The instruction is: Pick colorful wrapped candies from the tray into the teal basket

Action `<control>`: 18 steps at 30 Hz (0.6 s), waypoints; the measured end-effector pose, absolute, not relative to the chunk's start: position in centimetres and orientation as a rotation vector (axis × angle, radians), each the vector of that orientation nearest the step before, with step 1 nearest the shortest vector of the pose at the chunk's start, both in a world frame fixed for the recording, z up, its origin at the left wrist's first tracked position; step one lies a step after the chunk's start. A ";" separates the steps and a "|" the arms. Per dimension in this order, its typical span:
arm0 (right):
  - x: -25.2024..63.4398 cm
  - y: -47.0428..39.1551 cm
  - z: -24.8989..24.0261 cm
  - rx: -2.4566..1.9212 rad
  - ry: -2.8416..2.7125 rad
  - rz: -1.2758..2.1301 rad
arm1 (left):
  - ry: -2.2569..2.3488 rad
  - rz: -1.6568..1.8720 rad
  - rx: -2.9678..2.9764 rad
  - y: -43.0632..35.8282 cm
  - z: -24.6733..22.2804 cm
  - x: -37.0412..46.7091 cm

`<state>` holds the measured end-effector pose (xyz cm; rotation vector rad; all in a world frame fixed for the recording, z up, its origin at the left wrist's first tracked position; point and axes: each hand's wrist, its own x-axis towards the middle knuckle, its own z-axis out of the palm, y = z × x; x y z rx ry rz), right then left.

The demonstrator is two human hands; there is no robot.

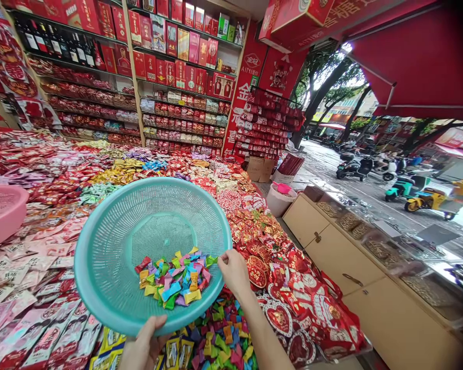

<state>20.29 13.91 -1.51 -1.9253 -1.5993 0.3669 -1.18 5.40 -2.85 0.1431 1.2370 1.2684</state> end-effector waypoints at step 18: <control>23.9 10.6 -6.9 -1.681 -1.597 0.422 | 1.270 1.390 0.177 6.0 -1.0 -1.7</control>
